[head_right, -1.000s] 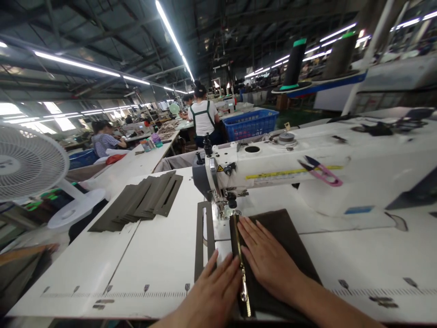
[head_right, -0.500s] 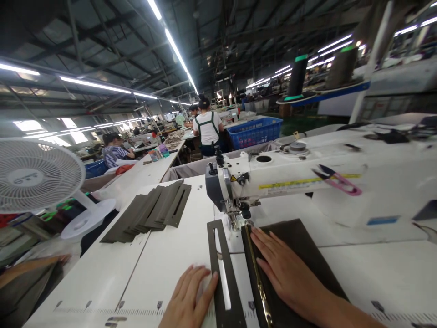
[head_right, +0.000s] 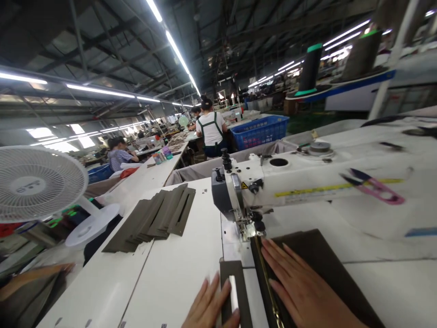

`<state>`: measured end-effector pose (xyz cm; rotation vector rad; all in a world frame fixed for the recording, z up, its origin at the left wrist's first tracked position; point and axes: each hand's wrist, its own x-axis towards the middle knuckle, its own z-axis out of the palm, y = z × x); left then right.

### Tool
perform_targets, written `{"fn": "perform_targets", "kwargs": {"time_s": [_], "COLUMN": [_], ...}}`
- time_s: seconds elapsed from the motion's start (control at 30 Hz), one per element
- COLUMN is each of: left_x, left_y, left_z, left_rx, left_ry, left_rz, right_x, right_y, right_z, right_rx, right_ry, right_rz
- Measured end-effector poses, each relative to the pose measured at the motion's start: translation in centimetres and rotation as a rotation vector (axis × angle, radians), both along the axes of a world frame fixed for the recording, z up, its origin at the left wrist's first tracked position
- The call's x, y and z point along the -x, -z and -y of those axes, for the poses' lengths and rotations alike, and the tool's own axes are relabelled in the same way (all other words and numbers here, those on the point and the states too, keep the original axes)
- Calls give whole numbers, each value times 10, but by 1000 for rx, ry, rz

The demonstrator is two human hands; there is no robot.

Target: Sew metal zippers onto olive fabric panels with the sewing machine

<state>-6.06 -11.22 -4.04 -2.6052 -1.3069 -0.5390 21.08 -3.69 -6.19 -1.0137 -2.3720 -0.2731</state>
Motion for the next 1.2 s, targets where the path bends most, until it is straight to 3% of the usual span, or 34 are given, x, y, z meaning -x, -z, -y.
{"fn": "perform_targets", "kwargs": {"time_s": [0.07,0.1,0.2,0.27,0.4,0.57,0.93,1.2], "left_x": [0,0,-5,-12,-40,-69,-66,-55], "left_y": [-23,-34,-57,-62,-53,-31,-32,-28], "left_z": [-14,-20,-31,-34,-45,-63,-64,-71], "left_rx": [22,51,48,-45,-149,-43,-27,-71], "left_ry": [208,243,208,166,150,96,119,179], "left_rz": [-12,14,214,328,286,89,-2,-42], "right_x": [5,8,13,15,16,16,17,34], "right_y": [-7,-10,-14,-17,-23,-27,-32,-35], "right_z": [1,2,9,16,25,23,18,16], "right_rx": [47,65,104,125,150,99,11,169], "right_ry": [-5,-4,5,-2,-10,-55,-31,96], "right_rz": [7,15,30,26,32,51,7,-94]}}
